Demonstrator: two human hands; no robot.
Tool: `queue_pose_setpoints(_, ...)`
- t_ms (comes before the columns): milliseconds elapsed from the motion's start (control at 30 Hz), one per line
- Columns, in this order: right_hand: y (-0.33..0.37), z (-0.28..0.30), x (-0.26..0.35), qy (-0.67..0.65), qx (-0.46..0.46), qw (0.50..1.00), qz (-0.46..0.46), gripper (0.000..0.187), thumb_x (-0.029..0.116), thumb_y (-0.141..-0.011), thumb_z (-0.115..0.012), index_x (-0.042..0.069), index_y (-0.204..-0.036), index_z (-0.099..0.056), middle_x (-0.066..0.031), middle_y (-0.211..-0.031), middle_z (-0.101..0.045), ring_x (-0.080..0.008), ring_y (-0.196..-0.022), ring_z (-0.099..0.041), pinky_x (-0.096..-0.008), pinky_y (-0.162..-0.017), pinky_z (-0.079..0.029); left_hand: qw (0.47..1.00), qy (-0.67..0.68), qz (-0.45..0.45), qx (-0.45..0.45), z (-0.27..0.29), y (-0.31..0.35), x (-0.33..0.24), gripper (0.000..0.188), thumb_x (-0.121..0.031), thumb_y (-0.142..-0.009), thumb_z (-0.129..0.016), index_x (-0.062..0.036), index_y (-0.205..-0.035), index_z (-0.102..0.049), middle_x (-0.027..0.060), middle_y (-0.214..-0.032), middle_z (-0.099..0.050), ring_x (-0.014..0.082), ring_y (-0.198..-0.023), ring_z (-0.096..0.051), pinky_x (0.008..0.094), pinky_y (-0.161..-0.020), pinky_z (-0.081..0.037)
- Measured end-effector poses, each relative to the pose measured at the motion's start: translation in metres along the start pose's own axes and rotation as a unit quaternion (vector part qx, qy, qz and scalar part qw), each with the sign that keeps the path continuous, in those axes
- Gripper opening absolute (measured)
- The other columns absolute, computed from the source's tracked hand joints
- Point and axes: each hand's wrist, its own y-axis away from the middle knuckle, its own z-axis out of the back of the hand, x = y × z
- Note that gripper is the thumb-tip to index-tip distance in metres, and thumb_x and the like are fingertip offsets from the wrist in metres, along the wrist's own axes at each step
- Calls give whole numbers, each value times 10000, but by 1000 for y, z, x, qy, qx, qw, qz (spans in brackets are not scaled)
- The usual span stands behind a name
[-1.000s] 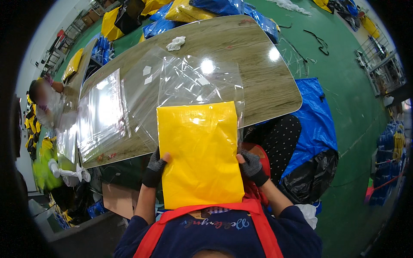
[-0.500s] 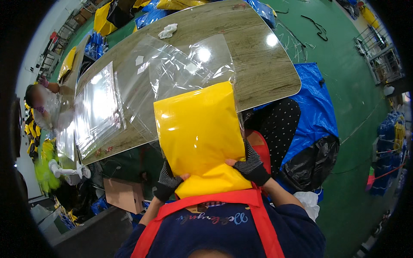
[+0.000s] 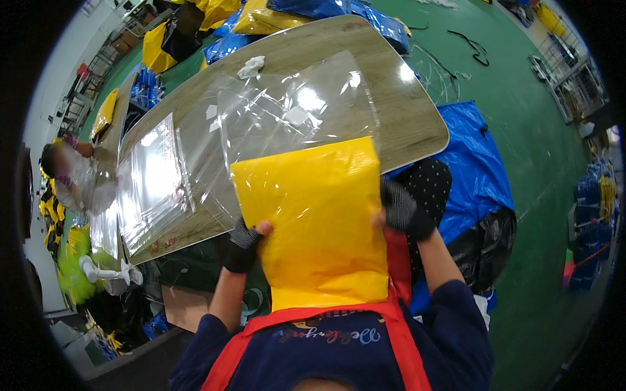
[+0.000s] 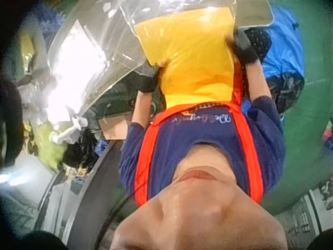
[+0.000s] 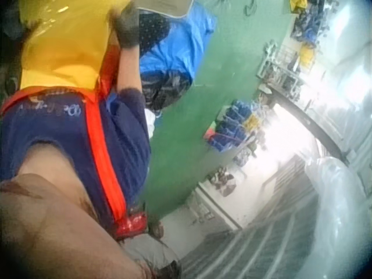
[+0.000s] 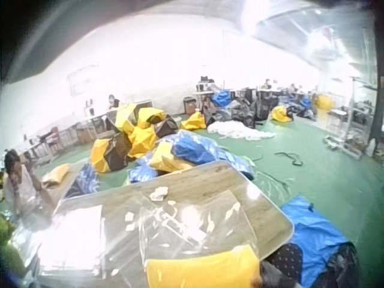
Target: The person folds blue and yellow waterproof pouches on a table and places each folded pouch into a clear plastic bag. The person repeats this process for multiple pouches, handling them one at a time.
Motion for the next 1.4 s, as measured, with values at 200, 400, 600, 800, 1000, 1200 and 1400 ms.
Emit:
queue_pose_setpoints(200,21,-31,-41,-29,11,991,-129,643,227,-767,-751,22,-1300,-456,-82,-1162,-598,-183,-1029,-584,-313,-892,-468,996,22,-83,-11,29,16,7,505,-297,-872,-621,-34,-1275,-467,82,-1222,-551,203,-1101,-534,345,-933,-442)
queue_pose_setpoints(400,-5,-19,9,-91,-131,984,-77,684,303,-752,-757,12,-1299,-467,-71,-1195,-576,-166,-1071,-538,-308,-945,-413,993,-100,2,57,-12,35,13,593,-332,-816,-698,-44,-1281,-468,78,-1221,-547,180,-1076,-548,297,-906,-440)
queue_pose_setpoints(600,23,-24,-25,-26,16,982,-188,629,319,-788,-723,-7,-1275,-493,-68,-1176,-593,-171,-1100,-530,-309,-995,-372,991,13,-108,-77,36,-8,27,686,-291,-788,-715,-52,-1341,-387,92,-1273,-502,209,-1119,-526,333,-920,-450)
queue_pose_setpoints(800,-6,-12,-13,-83,-157,974,-138,496,321,-855,-645,2,-1219,-538,-78,-1115,-612,-142,-975,-577,-273,-851,-456,998,-43,20,36,-3,16,18,646,-283,-813,-698,-26,-1329,-405,110,-1269,-512,229,-1135,-511,354,-974,-411)
queue_pose_setpoints(1000,24,-9,-18,-10,-36,994,-105,540,322,-833,-676,9,-1244,-521,-81,-1133,-601,-139,-991,-555,-282,-865,-450,998,-19,34,46,-16,-4,8,578,-276,-798,-724,-13,-1259,-493,86,-1180,-583,195,-1090,-537,320,-953,-417)
queue_pose_setpoints(1200,-5,-19,-28,-15,-91,983,-157,455,326,-801,-703,-1,-1107,-616,-34,-887,-657,-117,-774,-592,-257,-740,-478,999,36,0,18,9,-22,-10,558,-312,-826,-690,-18,-1252,-482,103,-1196,-569,211,-1065,-557,345,-941,-438)
queue_pose_setpoints(1400,4,6,-17,-75,-121,987,-76,542,326,-809,-698,10,-1216,-531,-65,-1098,-610,-134,-957,-569,-286,-861,-460,998,-52,13,42,-5,-30,5,470,-268,-875,-621,-11,-1247,-493,87,-1149,-596,194,-1032,-564,319,-928,-437)
